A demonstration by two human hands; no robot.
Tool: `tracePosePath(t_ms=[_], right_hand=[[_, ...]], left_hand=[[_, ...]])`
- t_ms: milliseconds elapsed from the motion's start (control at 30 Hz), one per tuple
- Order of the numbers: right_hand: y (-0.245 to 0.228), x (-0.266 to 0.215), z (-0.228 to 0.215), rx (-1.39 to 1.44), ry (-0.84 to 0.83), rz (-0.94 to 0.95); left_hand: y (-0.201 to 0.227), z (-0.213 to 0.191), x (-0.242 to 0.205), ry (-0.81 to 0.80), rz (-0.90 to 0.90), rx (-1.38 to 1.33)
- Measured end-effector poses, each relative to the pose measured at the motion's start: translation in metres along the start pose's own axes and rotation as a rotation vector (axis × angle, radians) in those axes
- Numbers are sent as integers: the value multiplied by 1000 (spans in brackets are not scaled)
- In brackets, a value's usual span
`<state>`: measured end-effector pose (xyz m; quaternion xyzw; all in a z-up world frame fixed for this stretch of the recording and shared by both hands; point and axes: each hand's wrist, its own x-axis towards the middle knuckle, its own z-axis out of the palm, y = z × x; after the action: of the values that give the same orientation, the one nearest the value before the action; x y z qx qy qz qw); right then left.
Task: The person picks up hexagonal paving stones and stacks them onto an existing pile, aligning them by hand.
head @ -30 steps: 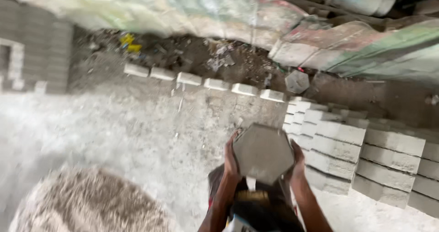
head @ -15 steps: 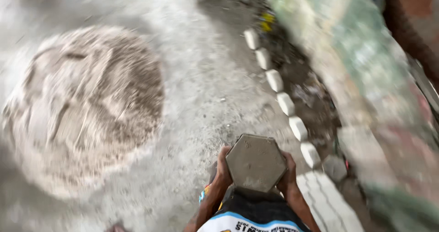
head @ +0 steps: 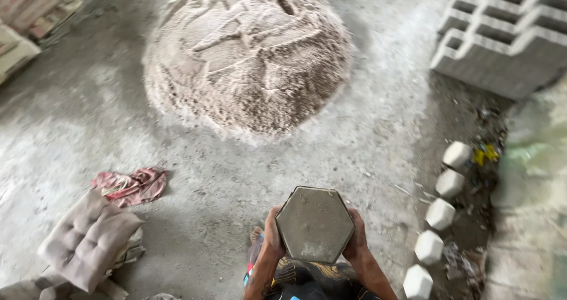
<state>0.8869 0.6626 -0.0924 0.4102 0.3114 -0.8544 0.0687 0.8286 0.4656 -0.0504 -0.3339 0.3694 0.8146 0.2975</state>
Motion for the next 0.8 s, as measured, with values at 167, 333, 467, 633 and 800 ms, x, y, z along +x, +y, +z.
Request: tracePosePath(t_ms=[167,333,467,633,800], right_hand=[[37,22,128,-157,-89,48],[75,61,230,-255,-48,87],[95,109,294,-337,-28,75],[85,143,436,-445,-12,240],[63,204,585,-552,-70,334]], left_hand=[[104,-58,-1,51,25,-104],[188,-110,15,162,102,-216],[247,-132,25,269,168,-295],[340,-141,78,349,121,-445],[465,-127,127,447,182,-582]])
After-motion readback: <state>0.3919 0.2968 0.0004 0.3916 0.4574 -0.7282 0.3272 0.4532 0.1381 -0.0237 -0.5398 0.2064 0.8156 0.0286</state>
